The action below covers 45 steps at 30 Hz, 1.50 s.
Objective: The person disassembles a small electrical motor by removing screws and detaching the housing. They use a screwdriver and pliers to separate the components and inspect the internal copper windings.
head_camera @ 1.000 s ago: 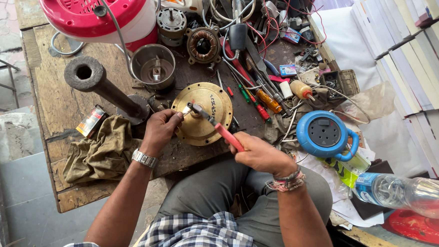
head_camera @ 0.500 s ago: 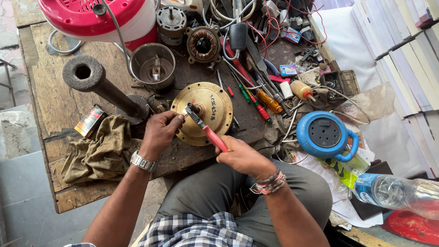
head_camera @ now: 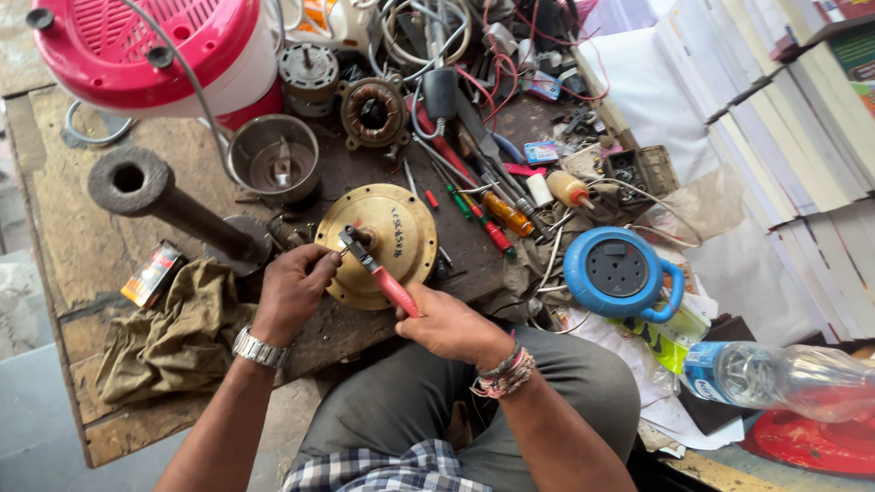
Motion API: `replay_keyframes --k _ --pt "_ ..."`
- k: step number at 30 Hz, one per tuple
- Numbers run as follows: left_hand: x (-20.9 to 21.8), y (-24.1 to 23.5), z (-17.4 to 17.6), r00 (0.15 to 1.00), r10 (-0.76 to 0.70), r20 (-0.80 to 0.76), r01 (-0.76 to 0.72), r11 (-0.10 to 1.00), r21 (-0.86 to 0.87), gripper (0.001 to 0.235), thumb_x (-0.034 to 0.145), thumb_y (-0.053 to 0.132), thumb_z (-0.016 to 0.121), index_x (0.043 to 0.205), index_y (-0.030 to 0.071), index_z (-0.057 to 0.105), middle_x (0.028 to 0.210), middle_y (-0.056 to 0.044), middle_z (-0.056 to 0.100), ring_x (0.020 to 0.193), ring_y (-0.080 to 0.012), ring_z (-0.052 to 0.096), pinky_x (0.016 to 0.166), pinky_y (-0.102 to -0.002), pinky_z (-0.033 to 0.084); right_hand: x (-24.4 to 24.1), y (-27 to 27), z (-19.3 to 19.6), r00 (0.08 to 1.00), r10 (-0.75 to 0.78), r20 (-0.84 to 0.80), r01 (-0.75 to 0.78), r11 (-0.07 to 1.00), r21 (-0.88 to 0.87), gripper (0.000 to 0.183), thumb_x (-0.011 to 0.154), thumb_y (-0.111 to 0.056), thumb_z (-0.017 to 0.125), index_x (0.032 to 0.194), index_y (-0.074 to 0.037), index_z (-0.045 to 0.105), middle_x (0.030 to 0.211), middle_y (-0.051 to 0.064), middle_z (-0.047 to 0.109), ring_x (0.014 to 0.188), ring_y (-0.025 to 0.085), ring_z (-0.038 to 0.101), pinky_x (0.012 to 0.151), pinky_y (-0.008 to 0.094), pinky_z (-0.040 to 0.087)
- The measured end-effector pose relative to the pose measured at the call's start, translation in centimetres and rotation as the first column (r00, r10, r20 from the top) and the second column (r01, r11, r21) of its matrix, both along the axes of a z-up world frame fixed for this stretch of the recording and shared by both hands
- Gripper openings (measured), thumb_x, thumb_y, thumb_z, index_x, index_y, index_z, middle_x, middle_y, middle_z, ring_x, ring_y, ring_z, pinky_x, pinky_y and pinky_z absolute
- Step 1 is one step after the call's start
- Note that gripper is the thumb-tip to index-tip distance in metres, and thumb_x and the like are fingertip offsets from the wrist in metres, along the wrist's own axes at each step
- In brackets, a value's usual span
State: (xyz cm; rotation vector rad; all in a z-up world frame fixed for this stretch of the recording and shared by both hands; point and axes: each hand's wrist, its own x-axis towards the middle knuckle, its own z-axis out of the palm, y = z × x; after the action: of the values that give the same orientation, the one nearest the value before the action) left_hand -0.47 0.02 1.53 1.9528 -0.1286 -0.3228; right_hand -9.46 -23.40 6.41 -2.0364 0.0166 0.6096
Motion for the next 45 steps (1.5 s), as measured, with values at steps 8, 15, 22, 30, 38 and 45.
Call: replay_keyframes --k 8,15,22,30,38,45 --pt "0.8 -0.2 -1.7 0.998 0.040 -0.044 -0.040 0.999 -0.013 0.021 0.096 0.023 0.068 0.103 0.005 0.076 0.097 -0.004 0.070 0.083 -0.0106 0.063 0.072 -0.028 0.052 0.9 -0.8 0.7 0.996 0.083 0.032 -0.079 0.991 -0.104 0.031 0.090 -0.031 0.066 0.105 -0.005 0.061 0.099 0.015 0.069 0.097 0.031 0.067 0.085 0.042 0.051" --pt "1.5 0.5 -5.1 0.998 0.039 -0.053 -0.048 0.981 -0.191 0.020 0.098 0.020 0.071 0.096 0.001 0.077 0.126 -0.006 0.060 0.111 -0.0137 0.056 0.091 -0.030 0.047 0.5 -0.7 -0.1 0.999 0.033 0.013 -0.033 0.999 0.016 0.031 0.091 -0.031 0.066 0.105 -0.004 0.060 0.094 0.013 0.067 0.089 0.024 0.066 0.080 0.038 0.052" --pt "1.4 0.1 -6.2 0.988 0.094 -0.120 -0.127 0.943 -0.309 0.017 0.094 0.020 0.072 0.097 0.003 0.075 0.141 -0.018 0.058 0.122 -0.0247 0.058 0.100 -0.033 0.047 0.2 -0.5 -0.9 1.000 -0.016 -0.026 0.018 0.997 0.070 0.032 0.093 -0.035 0.067 0.105 -0.005 0.061 0.087 0.007 0.062 0.081 0.017 0.059 0.075 0.035 0.051" --pt "0.9 -0.6 -4.5 0.990 0.105 0.092 -0.092 0.987 -0.131 0.019 0.092 0.023 0.072 0.092 0.004 0.077 0.148 -0.018 0.056 0.133 -0.0288 0.056 0.106 -0.038 0.046 0.1 -0.5 -0.4 1.000 -0.020 -0.016 0.021 0.997 0.074 0.035 0.095 -0.036 0.066 0.108 -0.005 0.059 0.089 0.006 0.061 0.081 0.015 0.058 0.074 0.033 0.051" --pt "1.2 -0.2 -4.3 0.998 0.055 0.009 -0.053 0.989 -0.137 0.018 0.090 0.024 0.073 0.095 0.007 0.078 0.152 -0.016 0.050 0.138 -0.0308 0.049 0.109 -0.044 0.044 -0.2 0.8 0.7 0.996 -0.056 -0.067 0.052 0.997 -0.053 0.037 0.095 -0.037 0.063 0.113 -0.005 0.057 0.089 0.015 0.065 0.081 0.025 0.064 0.074 0.038 0.052" --pt "0.9 0.2 -3.6 1.000 0.002 -0.012 -0.004 0.986 -0.166 0.017 0.091 0.022 0.073 0.095 0.007 0.078 0.153 -0.018 0.049 0.139 -0.0307 0.048 0.110 -0.044 0.043 -0.4 1.5 0.4 0.995 -0.028 0.095 0.041 0.990 -0.133 0.041 0.095 -0.038 0.063 0.116 -0.004 0.057 0.102 0.020 0.068 0.098 0.036 0.067 0.084 0.044 0.052"
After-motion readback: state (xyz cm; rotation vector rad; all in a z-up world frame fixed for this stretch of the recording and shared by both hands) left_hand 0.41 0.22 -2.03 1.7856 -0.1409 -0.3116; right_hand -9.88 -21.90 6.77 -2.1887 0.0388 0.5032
